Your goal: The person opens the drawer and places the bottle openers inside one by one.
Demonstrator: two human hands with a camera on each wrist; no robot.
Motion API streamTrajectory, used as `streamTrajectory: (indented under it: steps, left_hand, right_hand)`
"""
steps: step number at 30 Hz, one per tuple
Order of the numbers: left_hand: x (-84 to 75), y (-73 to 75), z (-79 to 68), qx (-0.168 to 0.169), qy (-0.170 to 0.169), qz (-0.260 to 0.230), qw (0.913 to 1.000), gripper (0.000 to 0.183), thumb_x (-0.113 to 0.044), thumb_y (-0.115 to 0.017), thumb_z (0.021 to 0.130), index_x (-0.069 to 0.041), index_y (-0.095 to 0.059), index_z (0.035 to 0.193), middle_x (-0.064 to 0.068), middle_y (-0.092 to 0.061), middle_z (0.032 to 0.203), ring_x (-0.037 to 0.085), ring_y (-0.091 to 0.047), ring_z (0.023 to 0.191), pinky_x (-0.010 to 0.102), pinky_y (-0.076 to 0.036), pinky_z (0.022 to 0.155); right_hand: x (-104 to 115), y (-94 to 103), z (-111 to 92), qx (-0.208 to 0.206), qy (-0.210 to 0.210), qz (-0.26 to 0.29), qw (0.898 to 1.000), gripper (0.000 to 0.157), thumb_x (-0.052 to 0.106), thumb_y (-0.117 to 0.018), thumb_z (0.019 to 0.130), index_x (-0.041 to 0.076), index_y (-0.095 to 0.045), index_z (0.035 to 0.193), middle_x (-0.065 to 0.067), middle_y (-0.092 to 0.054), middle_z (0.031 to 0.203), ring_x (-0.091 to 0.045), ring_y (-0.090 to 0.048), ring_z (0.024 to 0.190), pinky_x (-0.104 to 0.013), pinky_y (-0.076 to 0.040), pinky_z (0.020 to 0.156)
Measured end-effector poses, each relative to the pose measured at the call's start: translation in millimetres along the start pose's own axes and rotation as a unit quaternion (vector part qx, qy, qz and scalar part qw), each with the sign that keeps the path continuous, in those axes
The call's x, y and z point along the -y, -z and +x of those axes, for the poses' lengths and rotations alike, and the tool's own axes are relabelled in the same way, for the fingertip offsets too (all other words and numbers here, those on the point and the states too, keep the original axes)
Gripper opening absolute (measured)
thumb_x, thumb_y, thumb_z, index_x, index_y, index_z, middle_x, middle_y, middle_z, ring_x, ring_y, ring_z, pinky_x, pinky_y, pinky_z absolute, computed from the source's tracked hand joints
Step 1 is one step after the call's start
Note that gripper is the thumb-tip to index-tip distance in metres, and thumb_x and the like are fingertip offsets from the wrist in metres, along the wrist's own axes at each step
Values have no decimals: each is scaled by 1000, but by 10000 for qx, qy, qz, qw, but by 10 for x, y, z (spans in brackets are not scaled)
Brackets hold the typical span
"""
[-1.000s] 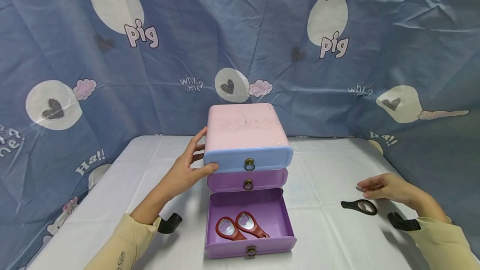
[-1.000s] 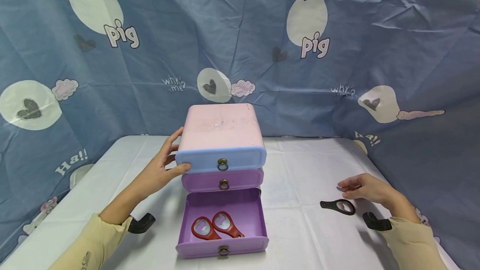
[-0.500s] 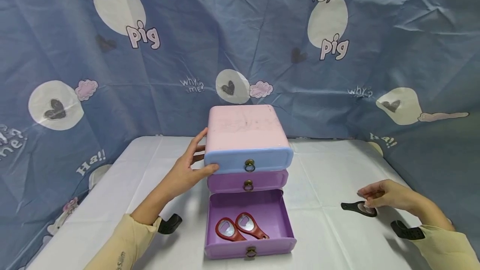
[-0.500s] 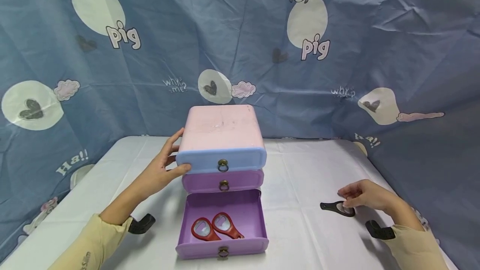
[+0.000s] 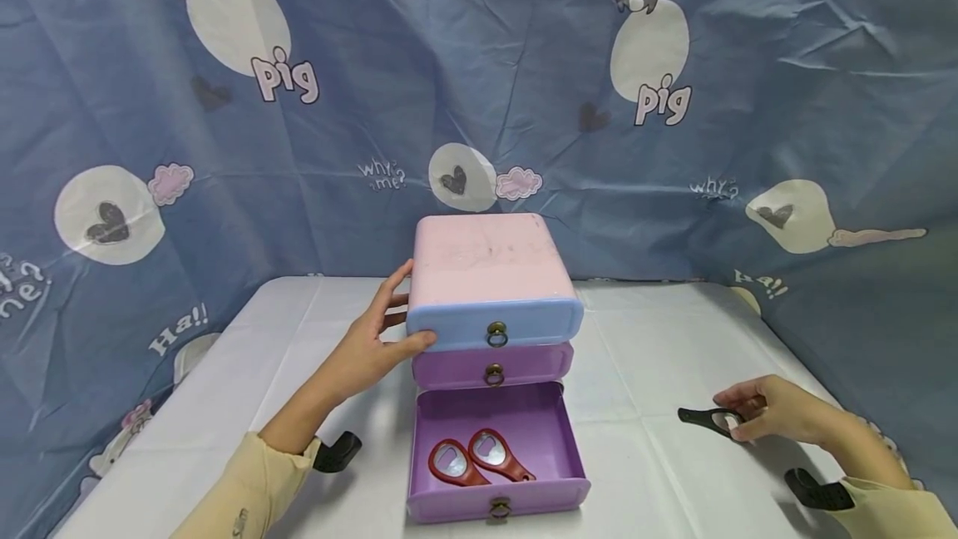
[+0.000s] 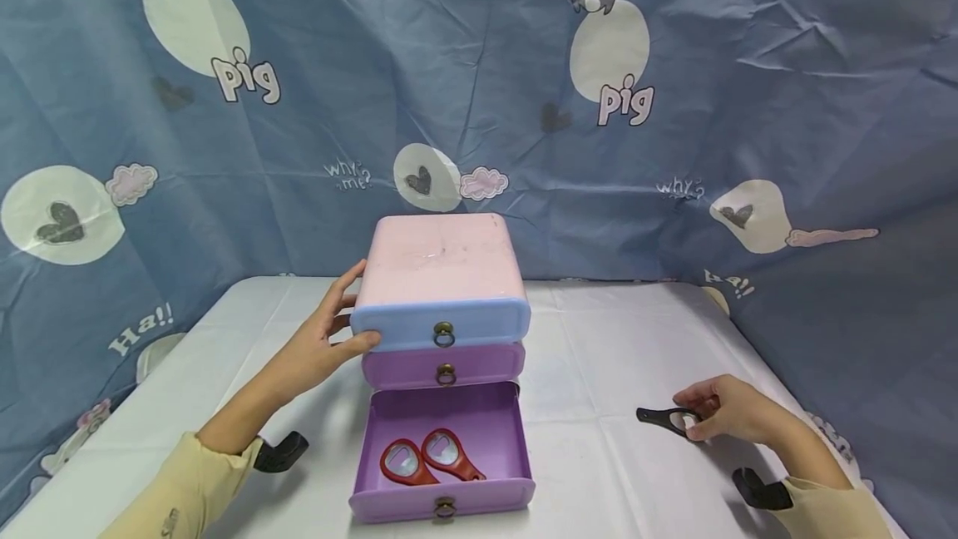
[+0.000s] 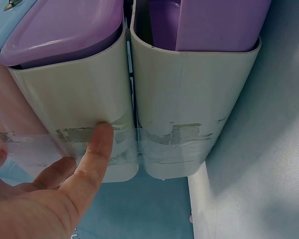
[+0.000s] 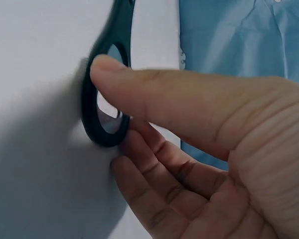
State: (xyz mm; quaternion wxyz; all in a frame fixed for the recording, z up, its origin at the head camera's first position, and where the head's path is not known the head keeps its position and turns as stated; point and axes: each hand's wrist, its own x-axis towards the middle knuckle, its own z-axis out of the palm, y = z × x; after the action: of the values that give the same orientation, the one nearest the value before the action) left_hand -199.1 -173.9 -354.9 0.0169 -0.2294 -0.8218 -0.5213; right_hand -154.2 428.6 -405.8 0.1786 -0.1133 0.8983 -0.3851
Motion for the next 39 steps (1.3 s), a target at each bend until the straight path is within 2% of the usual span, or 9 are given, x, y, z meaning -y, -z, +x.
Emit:
streamTrajectory:
  steps: [8, 15, 19, 26, 33, 39]
  left_hand:
    - [24, -4, 14, 3, 66, -116, 9999, 99, -38, -79, 98, -53, -12, 169, 19, -35, 170, 49, -43, 153, 61, -57, 104]
    - [20, 1, 19, 8, 105, -257, 9996, 99, -36, -81, 97, -59, -14, 167, 18, -34, 170, 47, -43, 154, 60, -57, 105]
    - [22, 0, 18, 22, 118, -308, 9995, 99, -36, -81, 97, -59, -15, 166, 18, -34, 170, 47, -43, 154, 59, -58, 105]
    - [13, 9, 22, 30, 100, -317, 9994, 99, -36, -82, 96, -59, -15, 166, 18, -34, 170, 46, -43, 154, 57, -59, 104]
    - [2, 10, 34, 8, 120, -291, 9995, 99, -37, -82, 96, -60, -16, 165, 17, -36, 169, 45, -44, 153, 56, -59, 104]
    - [18, 14, 21, -3, 148, -260, 9996, 99, -37, -82, 96, -61, -16, 165, 17, -36, 169, 45, -44, 153, 56, -59, 104]
  right_hand:
    - [64, -80, 4, -232, 90, -380, 9990, 46, 0, -87, 85, -20, -69, 123, -23, -77, 114, 3, -65, 92, -21, -59, 75]
    - [128, -163, 35, -344, 55, -302, 9989, 38, 1, -86, 85, -14, -72, 117, -10, -71, 98, -2, -51, 76, -22, -50, 65]
    - [182, -215, 55, -423, 126, -589, 9973, 34, 4, -87, 86, -8, -75, 116, -6, -65, 93, -1, -47, 76, -22, -47, 64]
    - [266, -263, 120, -473, 151, -807, 9955, 34, 8, -89, 85, -3, -76, 115, -4, -66, 92, 0, -49, 76, -23, -48, 65]
    - [275, -317, 218, -410, 269, -462, 9977, 35, 9, -89, 86, -2, -73, 115, -6, -66, 94, -3, -53, 74, -24, -50, 63]
    - [277, -394, 301, -290, 622, -47, 9976, 34, 5, -84, 90, -7, -63, 114, -2, -65, 89, -3, -57, 72, -24, -52, 61]
